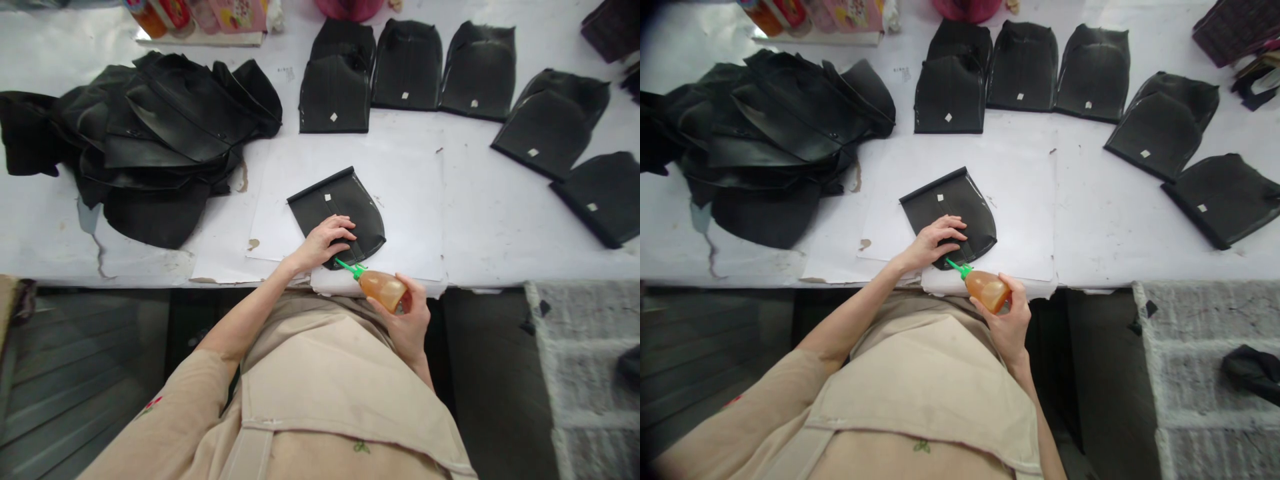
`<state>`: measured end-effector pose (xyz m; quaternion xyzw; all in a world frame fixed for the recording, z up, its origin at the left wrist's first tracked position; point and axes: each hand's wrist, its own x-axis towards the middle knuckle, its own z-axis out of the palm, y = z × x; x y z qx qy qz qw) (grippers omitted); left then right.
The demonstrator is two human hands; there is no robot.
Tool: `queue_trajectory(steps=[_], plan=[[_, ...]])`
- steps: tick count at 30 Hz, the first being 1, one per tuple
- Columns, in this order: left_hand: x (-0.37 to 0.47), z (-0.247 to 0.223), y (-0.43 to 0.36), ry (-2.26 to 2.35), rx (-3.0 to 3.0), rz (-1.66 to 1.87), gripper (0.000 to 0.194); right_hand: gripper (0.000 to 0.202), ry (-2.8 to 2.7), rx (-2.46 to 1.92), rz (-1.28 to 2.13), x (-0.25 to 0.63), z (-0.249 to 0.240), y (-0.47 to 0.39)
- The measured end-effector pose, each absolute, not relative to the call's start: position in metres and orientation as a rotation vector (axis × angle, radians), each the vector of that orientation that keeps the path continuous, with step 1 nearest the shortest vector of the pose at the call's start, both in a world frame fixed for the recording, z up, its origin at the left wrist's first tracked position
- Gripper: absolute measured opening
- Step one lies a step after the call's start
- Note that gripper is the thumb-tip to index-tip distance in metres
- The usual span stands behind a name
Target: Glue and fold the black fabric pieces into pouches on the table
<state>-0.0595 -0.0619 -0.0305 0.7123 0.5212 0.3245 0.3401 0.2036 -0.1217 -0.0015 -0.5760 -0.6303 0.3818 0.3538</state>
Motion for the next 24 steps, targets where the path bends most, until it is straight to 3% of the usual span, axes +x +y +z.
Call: queue_trajectory(steps=[9, 15, 20, 24], plan=[[-0.059, -0.033, -0.063, 1.367, 1.892, 0.865, 0.015, 0.065, -1.262, -1.535, 1.374, 0.223, 0.005, -0.124], [-0.044, -0.023, -0.057, 1.597, 2.079, 0.646, 0.016, 0.056, -0.734, -1.31, 1.555, 0.24, -0.006, -0.117], [-0.011, -0.008, -0.041, 1.876, 2.126, 0.381, 0.022, 0.046, -0.56, -1.185, 1.39, 0.251, 0.004, -0.102], [-0.003, -0.005, -0.039, 1.861, 2.065, 0.392, 0.028, 0.051, -0.646, -1.247, 1.208, 0.258, 0.013, -0.099]])
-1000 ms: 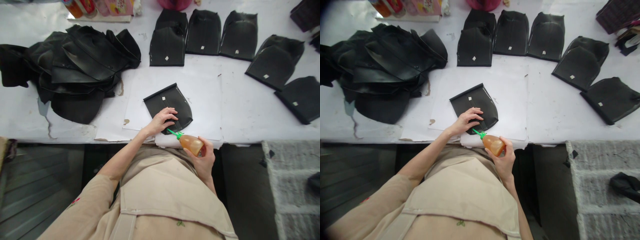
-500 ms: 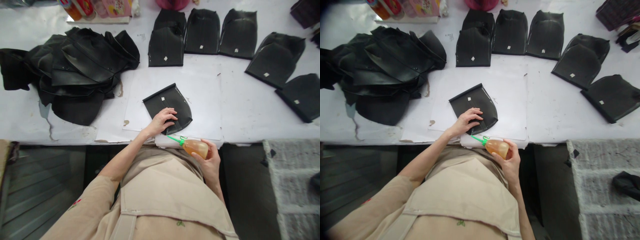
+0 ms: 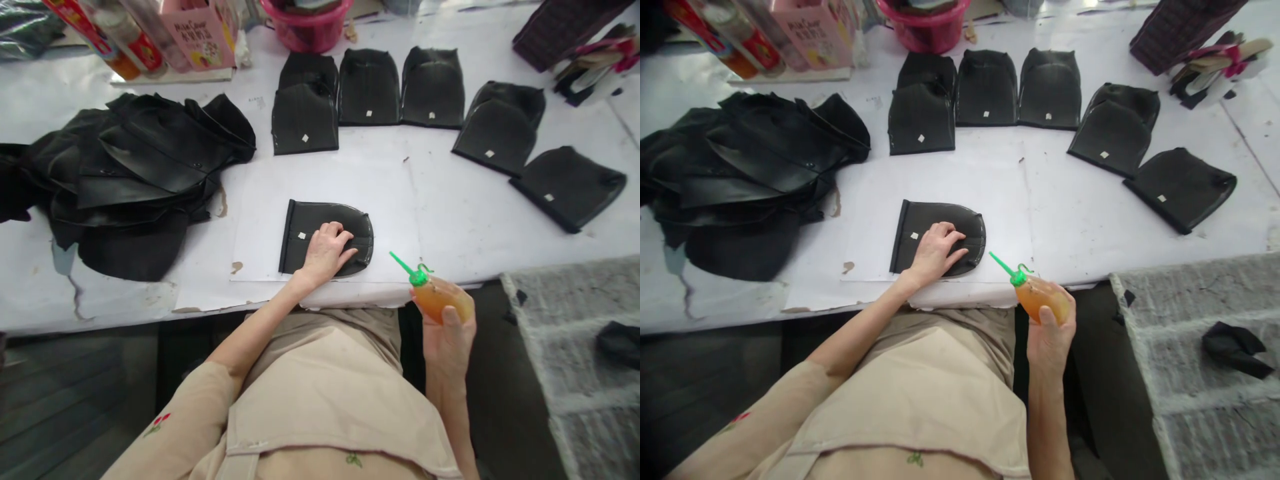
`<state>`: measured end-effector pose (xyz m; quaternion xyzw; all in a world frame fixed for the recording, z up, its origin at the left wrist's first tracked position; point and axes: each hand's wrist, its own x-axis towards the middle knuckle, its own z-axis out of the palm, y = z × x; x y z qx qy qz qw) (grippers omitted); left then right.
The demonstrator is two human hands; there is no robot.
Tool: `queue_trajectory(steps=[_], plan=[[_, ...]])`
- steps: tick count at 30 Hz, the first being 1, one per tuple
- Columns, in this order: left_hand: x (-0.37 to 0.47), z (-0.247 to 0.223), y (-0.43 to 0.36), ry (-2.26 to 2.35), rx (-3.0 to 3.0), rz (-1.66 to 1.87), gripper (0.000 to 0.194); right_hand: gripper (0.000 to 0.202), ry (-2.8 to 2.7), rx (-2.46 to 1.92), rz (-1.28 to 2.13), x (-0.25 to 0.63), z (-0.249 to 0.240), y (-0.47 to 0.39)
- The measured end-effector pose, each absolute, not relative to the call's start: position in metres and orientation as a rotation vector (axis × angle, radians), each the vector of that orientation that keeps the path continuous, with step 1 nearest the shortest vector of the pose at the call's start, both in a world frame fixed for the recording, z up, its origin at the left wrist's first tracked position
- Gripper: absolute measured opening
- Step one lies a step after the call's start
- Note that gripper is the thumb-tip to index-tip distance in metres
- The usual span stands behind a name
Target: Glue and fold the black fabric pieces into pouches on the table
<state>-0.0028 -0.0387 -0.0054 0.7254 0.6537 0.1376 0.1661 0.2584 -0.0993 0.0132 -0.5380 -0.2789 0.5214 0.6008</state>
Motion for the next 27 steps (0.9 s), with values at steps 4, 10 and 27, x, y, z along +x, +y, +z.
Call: queue_trajectory(steps=[4, 10, 27], plan=[[-0.012, -0.01, -0.05, 1.728, 2.103, 0.45, 0.044, 0.057, -0.651, -1.302, 1.186, 0.26, 0.011, -0.104], [-0.01, -0.017, -0.057, 1.719, 2.215, 0.434, 0.064, 0.057, -0.637, -1.346, 1.17, 0.254, 0.007, -0.101], [0.018, -0.008, -0.055, 1.778, 2.197, 0.215, 0.08, 0.07, -1.154, -1.607, 0.732, 0.263, 0.01, -0.132]])
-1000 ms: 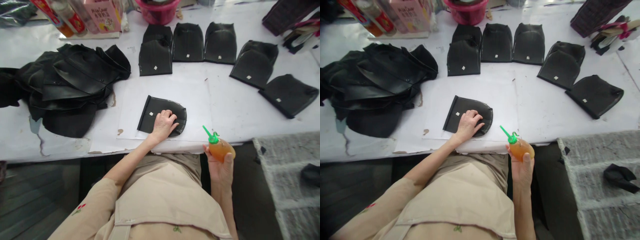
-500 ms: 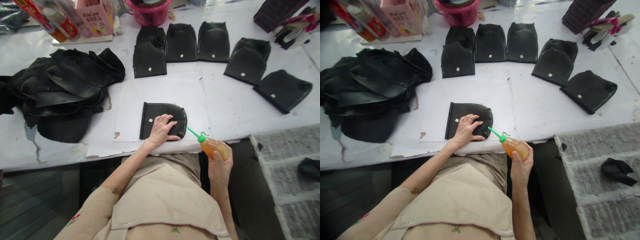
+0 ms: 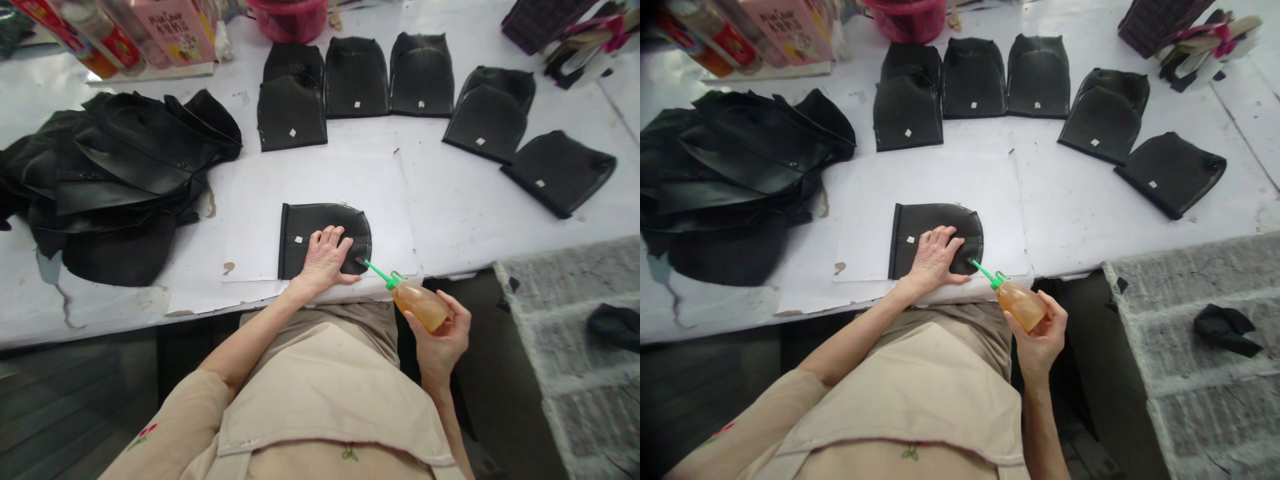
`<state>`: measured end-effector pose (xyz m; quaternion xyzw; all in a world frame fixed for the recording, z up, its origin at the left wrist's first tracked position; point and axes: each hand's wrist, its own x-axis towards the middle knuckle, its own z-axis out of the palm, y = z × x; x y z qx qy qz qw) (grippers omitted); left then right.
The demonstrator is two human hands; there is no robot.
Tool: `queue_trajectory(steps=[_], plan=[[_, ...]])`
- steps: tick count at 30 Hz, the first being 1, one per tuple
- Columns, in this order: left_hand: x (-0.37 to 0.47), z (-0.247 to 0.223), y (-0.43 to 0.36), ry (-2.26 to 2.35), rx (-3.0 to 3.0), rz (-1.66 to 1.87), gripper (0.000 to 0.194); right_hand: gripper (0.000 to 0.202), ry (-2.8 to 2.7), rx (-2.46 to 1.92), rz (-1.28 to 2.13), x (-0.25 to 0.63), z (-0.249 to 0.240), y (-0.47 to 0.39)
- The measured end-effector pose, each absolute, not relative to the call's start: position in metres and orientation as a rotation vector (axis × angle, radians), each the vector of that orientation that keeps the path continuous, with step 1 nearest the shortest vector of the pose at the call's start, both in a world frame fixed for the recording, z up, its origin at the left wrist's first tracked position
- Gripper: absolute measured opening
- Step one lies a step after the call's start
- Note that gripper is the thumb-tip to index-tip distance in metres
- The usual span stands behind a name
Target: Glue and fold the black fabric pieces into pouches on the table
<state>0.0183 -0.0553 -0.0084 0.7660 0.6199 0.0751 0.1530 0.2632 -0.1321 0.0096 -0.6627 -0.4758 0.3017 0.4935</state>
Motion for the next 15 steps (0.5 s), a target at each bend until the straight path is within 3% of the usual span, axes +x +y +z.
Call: queue_trajectory(steps=[15], plan=[[0.013, -0.005, -0.057, 1.77, 2.197, 0.199, 0.08, 0.067, -1.604, -1.476, 0.51, 0.26, -0.012, -0.139]])
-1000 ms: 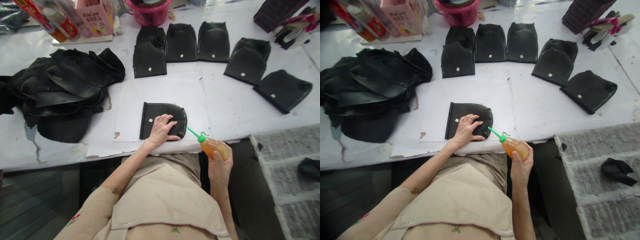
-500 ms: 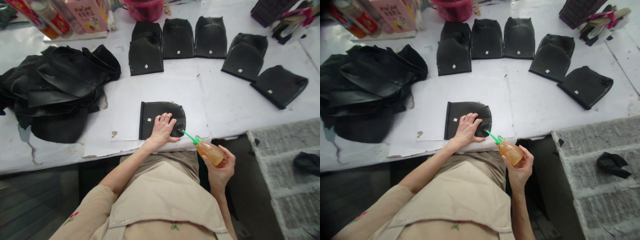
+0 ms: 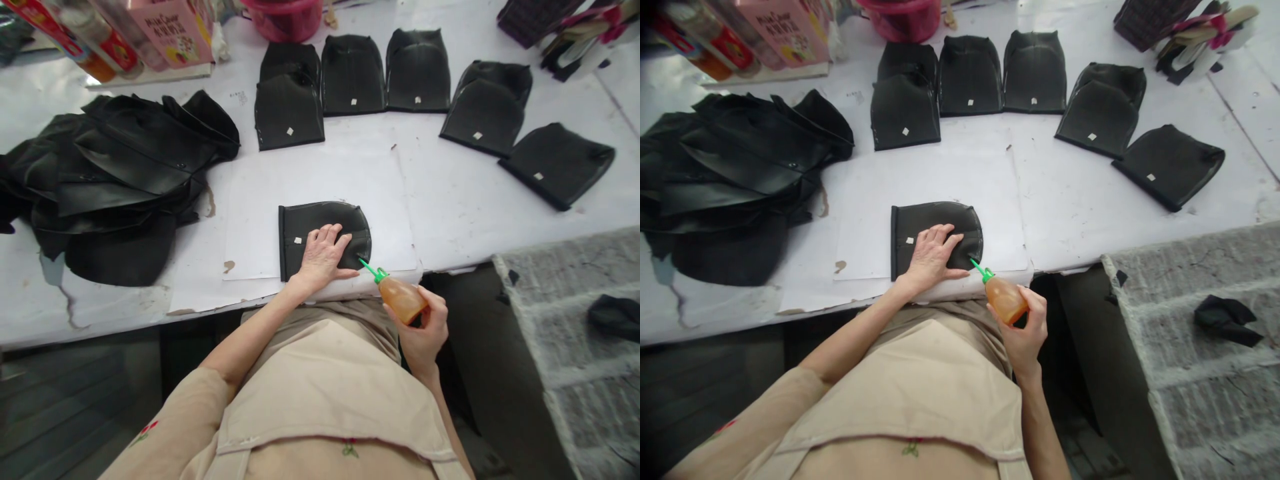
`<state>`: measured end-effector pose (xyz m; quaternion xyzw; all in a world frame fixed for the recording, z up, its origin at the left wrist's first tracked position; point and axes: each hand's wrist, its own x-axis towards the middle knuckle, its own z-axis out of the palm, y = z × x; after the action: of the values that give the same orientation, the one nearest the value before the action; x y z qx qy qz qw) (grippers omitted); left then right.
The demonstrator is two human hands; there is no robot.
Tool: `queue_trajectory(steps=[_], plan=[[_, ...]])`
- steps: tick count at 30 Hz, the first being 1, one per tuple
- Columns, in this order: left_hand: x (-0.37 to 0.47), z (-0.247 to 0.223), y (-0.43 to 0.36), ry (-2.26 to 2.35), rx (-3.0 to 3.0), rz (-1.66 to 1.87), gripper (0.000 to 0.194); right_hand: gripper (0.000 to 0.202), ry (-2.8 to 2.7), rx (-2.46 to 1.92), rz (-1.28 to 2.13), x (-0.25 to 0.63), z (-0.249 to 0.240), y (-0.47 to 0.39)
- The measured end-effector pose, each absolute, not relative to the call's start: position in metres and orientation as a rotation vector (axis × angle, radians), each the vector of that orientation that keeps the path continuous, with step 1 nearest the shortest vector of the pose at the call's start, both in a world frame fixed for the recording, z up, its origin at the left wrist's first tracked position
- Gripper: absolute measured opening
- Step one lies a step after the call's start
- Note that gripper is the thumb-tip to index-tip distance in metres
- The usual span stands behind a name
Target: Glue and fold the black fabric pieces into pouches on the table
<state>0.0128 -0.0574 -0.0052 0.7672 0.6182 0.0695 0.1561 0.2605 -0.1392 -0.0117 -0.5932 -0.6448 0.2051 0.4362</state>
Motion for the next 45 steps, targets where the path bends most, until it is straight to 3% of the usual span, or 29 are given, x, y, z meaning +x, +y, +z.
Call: queue_trajectory(steps=[7, 16, 33, 45], plan=[[0.011, -0.007, -0.052, 1.757, 2.203, 0.222, 0.08, 0.067, -1.806, -1.411, 0.281, 0.262, 0.0, -0.128], [0.012, -0.008, -0.053, 1.779, 2.185, 0.22, 0.08, 0.066, -1.801, -1.453, 0.232, 0.262, 0.007, -0.134], [0.001, -0.005, -0.05, 1.692, 2.208, 0.22, 0.055, 0.064, -1.681, -1.533, 0.45, 0.256, 0.005, -0.145], [-0.001, -0.003, -0.048, 1.695, 2.207, 0.24, 0.052, 0.063, -1.693, -1.484, 0.53, 0.241, 0.005, -0.152]])
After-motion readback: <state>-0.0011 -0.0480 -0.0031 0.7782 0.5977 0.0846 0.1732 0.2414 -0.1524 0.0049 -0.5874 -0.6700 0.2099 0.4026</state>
